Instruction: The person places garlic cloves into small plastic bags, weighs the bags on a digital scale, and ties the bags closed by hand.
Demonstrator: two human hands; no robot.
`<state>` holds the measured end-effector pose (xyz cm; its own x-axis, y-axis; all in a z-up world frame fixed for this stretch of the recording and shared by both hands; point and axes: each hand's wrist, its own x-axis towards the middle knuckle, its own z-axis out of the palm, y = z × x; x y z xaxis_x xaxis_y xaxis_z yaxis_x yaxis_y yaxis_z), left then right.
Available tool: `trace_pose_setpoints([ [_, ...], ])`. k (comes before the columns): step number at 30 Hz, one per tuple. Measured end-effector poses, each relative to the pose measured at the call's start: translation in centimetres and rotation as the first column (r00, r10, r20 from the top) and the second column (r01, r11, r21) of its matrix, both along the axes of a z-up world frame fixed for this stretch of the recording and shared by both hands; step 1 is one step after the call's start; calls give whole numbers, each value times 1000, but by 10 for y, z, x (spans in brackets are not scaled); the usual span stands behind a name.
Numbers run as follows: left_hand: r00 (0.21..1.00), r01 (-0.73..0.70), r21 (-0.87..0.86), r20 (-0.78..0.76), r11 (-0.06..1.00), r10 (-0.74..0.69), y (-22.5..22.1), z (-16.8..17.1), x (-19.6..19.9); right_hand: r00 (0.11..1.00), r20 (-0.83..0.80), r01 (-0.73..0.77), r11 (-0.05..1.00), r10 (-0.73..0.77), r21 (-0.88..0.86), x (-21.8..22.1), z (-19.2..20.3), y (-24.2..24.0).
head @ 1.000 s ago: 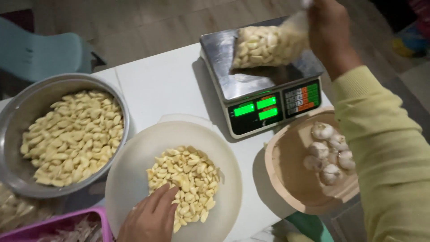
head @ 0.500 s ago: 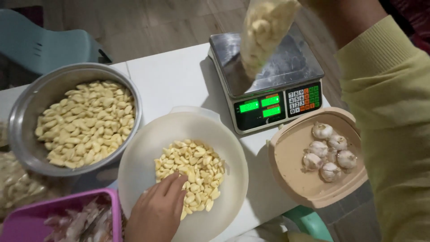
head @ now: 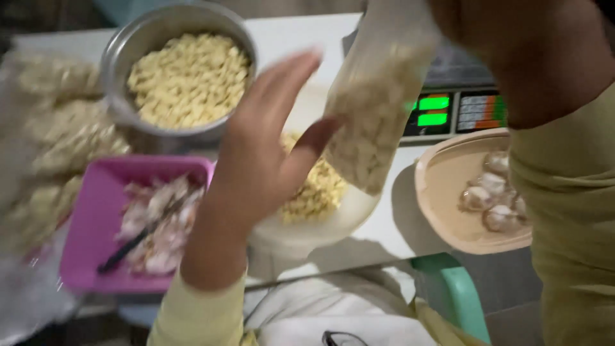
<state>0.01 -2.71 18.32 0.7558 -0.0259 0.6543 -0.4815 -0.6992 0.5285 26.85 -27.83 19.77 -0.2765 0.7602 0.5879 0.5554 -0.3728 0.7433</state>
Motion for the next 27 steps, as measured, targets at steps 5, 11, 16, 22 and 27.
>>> trace_pose_setpoints([
  [5, 886, 370, -330, -157, 868, -437, 11, 21, 11, 989, 113, -91, 996, 91, -6, -85, 25, 53],
  [11, 953, 266, -352, -43, 897, -300, 10, 7, 0, 696, -436, -637, 771, 571, -8, -124, 53, 100],
  [16, 968, 150, -479, -106, 865, -227, 3, -9, -12, 528, -627, -494, 808, 573, 322, -140, 25, 89],
  [22, 996, 89, -480, 30, 872, -85, 9, -62, -5, -390, -839, -123, 882, 379, 456, -141, -74, 86],
  [27, 998, 61, -496, 45, 866, -44, 12, -56, 1, -570, -746, -8, 906, 344, 424, -143, -103, 100],
])
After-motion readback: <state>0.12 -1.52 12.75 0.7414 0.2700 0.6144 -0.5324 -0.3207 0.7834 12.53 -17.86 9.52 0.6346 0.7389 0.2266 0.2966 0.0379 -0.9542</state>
